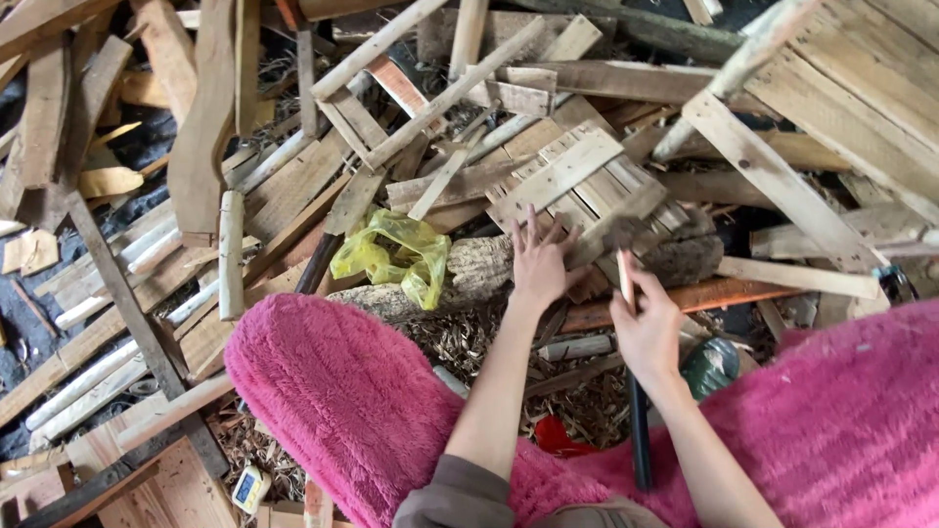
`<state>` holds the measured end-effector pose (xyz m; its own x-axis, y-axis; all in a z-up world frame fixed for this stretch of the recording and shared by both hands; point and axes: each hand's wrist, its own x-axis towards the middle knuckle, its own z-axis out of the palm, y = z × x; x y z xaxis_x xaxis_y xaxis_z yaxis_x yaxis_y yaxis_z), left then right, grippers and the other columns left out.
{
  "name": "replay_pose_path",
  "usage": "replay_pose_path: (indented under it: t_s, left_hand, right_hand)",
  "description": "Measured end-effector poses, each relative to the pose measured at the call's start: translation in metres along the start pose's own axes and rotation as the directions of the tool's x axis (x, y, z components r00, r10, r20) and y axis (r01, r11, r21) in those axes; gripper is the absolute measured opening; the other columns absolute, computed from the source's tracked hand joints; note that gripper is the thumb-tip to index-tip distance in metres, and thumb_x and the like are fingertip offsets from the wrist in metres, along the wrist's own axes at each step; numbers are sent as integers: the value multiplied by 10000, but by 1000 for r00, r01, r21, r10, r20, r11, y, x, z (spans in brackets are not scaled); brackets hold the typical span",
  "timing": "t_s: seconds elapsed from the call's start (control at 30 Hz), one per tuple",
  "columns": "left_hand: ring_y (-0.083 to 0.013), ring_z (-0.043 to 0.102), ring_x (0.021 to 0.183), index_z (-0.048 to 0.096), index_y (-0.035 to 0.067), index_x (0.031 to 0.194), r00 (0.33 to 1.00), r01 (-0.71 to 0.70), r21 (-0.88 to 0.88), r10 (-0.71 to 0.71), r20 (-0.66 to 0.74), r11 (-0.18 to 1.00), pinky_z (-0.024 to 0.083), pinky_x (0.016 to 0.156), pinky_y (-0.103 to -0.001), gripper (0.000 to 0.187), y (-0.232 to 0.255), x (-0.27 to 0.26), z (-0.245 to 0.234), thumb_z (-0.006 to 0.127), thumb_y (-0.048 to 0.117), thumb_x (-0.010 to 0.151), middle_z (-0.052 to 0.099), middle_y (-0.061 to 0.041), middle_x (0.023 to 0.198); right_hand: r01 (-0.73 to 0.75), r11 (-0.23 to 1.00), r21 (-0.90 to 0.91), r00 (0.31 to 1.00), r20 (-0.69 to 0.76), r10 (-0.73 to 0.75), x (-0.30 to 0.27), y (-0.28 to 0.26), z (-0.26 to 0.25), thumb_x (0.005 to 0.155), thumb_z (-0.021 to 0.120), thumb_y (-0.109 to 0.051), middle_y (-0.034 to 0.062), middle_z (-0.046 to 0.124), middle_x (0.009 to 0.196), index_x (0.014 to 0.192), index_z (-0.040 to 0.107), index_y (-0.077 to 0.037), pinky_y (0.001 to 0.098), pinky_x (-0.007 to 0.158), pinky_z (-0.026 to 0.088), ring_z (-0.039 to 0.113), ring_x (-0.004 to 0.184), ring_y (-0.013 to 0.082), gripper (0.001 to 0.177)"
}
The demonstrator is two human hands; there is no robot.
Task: The person sits on the floor and hammers nails into a small slatted wooden board resting on a log, using a claw hammer. They flip the board over repeatedly to hammer nails from both sides and reposition it between strikes.
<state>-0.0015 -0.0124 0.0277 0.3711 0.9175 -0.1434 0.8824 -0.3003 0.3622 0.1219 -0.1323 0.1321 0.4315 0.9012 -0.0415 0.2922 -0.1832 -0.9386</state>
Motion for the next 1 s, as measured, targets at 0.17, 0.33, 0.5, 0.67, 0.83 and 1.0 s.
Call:
replay_pose_path:
  t_s: [0.17, 0.33, 0.5, 0.67, 0.83, 1.0]
  left_hand:
    - [-464, 10, 1573, 554, 322, 1470, 999, -10, 50, 8, 36, 999, -37, 1253, -650, 759, 1, 2, -3, 683, 635, 791, 440, -3, 1615]
    - [-462, 30, 1574, 582, 336, 1442, 1000, 2, 16, -2, -4, 1000, -1, 1261, -641, 775, -2, 2, 4, 710, 653, 746, 446, 24, 1611]
    - [-465, 35, 1573, 583, 327, 1449, 1000, 4, 3, -4, -11, 1000, 34, 1263, -635, 779, -2, 0, -7, 746, 620, 746, 446, 31, 1610]
    - [-461, 31, 1569, 515, 371, 1490, 999, -2, 74, -2, 44, 997, 25, 1263, -639, 778, 2, 2, -10, 757, 563, 776, 394, 30, 1638]
    - [-449, 11, 1574, 538, 351, 1478, 1000, 16, 43, -17, 25, 999, 5, 1264, -632, 764, 4, -3, -10, 739, 592, 781, 392, 28, 1640]
    - [-410, 23, 1585, 517, 375, 1483, 1000, 19, 38, -20, 5, 999, 8, 1268, -630, 715, 1, -2, -11, 703, 556, 818, 367, 59, 1653]
  right_hand:
    - [-102, 989, -111, 995, 1, 103, 13, 12, -2, 913, 623, -82, 185, 723, 791, 1268, 684, -119, 337, 318, 473, 608, 392, 243, 362]
    - [10, 1000, -24, 996, -83, -12, -15, 9, -4, 960, 579, 27, 266, 690, 776, 1320, 573, 58, 294, 284, 444, 575, 365, 220, 361]
    - [293, 944, -154, 921, -218, -321, -9, 27, 3, 980, 685, -7, 67, 620, 490, 1211, 636, -19, 262, 377, 426, 592, 373, 190, 236]
    - [9, 989, -150, 999, -46, -16, 3, 43, 4, 945, 650, -94, 280, 719, 867, 1245, 669, -87, 454, 510, 534, 707, 689, 418, 301]
    - [172, 978, -122, 964, -182, -192, -6, 18, -7, 956, 656, -20, 219, 676, 668, 1230, 628, -44, 328, 345, 463, 627, 421, 268, 277]
    - [271, 952, -143, 945, -146, -291, -15, -9, -6, 915, 654, 49, 269, 670, 1217, 1209, 631, 26, 510, 604, 586, 687, 922, 444, 296]
